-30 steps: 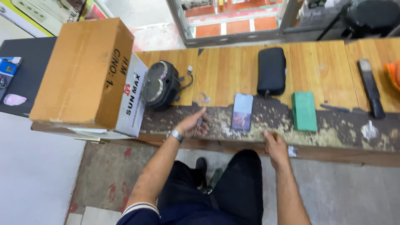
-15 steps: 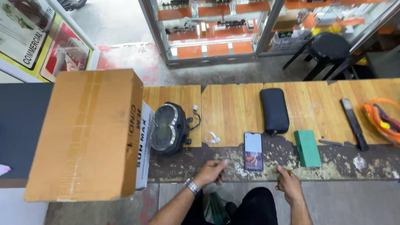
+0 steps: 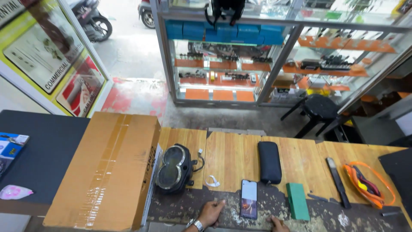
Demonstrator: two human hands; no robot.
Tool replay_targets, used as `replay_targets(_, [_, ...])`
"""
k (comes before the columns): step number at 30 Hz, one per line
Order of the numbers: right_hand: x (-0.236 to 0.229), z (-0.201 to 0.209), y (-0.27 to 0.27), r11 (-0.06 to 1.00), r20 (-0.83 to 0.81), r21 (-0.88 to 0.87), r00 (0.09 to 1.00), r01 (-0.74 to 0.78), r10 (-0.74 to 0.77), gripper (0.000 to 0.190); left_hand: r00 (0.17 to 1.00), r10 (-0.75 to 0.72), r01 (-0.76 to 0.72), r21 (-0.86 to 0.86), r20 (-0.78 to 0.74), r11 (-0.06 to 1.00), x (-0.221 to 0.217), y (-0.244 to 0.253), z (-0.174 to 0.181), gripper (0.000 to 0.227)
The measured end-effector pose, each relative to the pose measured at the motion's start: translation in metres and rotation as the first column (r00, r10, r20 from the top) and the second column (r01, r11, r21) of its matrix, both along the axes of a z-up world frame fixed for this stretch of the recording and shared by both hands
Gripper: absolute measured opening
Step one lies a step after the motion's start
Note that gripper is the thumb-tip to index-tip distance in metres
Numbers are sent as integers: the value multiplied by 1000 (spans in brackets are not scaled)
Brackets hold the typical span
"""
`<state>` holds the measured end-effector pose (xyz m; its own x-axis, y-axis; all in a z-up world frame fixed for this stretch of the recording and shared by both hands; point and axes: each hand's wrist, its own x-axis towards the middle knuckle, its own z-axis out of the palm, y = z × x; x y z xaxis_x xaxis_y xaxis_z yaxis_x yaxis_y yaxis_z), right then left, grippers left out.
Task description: Rekeying a lock cylinder using specialized tools at a workbench.
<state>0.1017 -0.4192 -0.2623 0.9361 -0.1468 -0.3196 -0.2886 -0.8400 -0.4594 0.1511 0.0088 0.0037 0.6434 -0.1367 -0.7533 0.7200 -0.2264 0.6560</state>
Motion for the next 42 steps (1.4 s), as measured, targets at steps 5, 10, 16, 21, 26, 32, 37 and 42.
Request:
replay_targets(5, [5, 41, 74, 839, -80, 350, 906, 417, -416, 20, 949, -78, 26, 171, 306, 985, -3, -4, -40, 56])
replay_targets(10, [0, 200, 111, 445, -308, 635, 735, 632, -605, 34, 866, -37, -66, 188, 498, 980, -15, -14, -63, 50])
replay_targets(16, [-11, 185, 100, 522, -194, 692, 825, 499, -531, 27, 873, 2, -119, 210, 488, 970, -47, -25, -13, 57])
replay_targets(21, [-12, 175, 95, 771, -67, 496, 903, 399, -424, 55, 808, 37, -168, 169, 588, 971, -54, -23, -30, 61])
replay_targets(26, [-13, 169, 98, 703, -66, 582, 886, 408, -460, 36, 842, 68, -142, 97, 535, 985, -57, -19, -12, 45])
replay_targets(32, [-17, 174, 97, 599, -59, 706, 874, 378, -483, 28, 792, 29, -91, 71, 610, 993, -29, -6, -70, 35])
replay_targets(37, [-24, 182, 96, 555, -61, 751, 875, 357, -480, 27, 679, 27, -138, 91, 734, 986, -61, -25, -8, 28])
replay_targets(42, [-57, 245, 118, 778, -20, 575, 955, 252, -294, 36, 490, 58, -194, 44, 870, 980, -95, -43, 25, 22])
